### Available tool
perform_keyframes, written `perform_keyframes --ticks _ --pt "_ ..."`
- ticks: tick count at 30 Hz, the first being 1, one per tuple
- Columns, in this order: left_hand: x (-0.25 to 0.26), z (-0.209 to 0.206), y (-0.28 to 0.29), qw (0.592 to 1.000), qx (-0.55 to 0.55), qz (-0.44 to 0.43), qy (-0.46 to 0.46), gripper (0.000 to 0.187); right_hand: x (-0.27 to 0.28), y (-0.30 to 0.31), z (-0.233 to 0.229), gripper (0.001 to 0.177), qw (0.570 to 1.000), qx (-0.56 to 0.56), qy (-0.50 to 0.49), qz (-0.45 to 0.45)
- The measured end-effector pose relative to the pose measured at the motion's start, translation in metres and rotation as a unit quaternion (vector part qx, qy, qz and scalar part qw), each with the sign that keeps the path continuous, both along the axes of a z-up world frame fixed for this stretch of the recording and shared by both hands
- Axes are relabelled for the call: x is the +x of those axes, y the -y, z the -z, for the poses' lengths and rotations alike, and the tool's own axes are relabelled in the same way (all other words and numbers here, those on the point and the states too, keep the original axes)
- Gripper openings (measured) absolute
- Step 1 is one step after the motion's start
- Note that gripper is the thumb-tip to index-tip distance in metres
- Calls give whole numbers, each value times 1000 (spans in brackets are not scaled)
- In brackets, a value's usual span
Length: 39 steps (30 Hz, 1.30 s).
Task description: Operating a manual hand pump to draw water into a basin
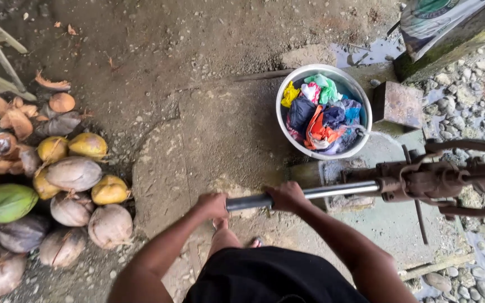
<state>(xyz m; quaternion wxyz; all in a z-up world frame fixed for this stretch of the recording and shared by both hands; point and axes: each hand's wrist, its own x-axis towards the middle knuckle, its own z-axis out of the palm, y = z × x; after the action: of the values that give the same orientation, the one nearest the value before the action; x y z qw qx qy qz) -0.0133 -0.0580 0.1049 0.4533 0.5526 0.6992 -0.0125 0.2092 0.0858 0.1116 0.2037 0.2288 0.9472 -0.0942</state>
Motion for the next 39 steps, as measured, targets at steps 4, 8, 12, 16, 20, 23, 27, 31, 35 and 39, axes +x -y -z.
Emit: perform_keyframes --ticks 4,8,12,16,20,23,27,31,35,39 --pt "2 -129 6 998 -49 -4 -27 42 -3 1 -85 52 1000 -21 -16 -6" --pt "15 -228 1 993 40 31 -110 47 1 7 -190 57 993 -93 -66 24" --pt "39 -287 -1 974 80 86 -194 42 23 8 -229 63 989 -67 -125 46" --pt "52 -278 16 970 62 105 -210 41 30 21 -224 58 993 -32 -106 43" --pt "52 -278 19 969 89 104 -208 35 27 17 -210 58 993 4 -121 10" --pt "43 -277 9 967 97 94 -216 39 20 10 -201 60 992 3 -121 20" --pt "16 -254 -13 972 86 107 -193 42 2 2 -190 52 992 -7 -125 33" --pt "-6 -196 -20 976 86 119 -162 37 -14 -2 -149 44 995 -13 -94 39" --pt "-19 -128 -29 990 83 88 -74 36 -18 -6 -79 37 992 45 -117 30" --pt "-21 -33 -36 995 69 69 -13 33 -14 -10 4 26 988 76 -131 28"
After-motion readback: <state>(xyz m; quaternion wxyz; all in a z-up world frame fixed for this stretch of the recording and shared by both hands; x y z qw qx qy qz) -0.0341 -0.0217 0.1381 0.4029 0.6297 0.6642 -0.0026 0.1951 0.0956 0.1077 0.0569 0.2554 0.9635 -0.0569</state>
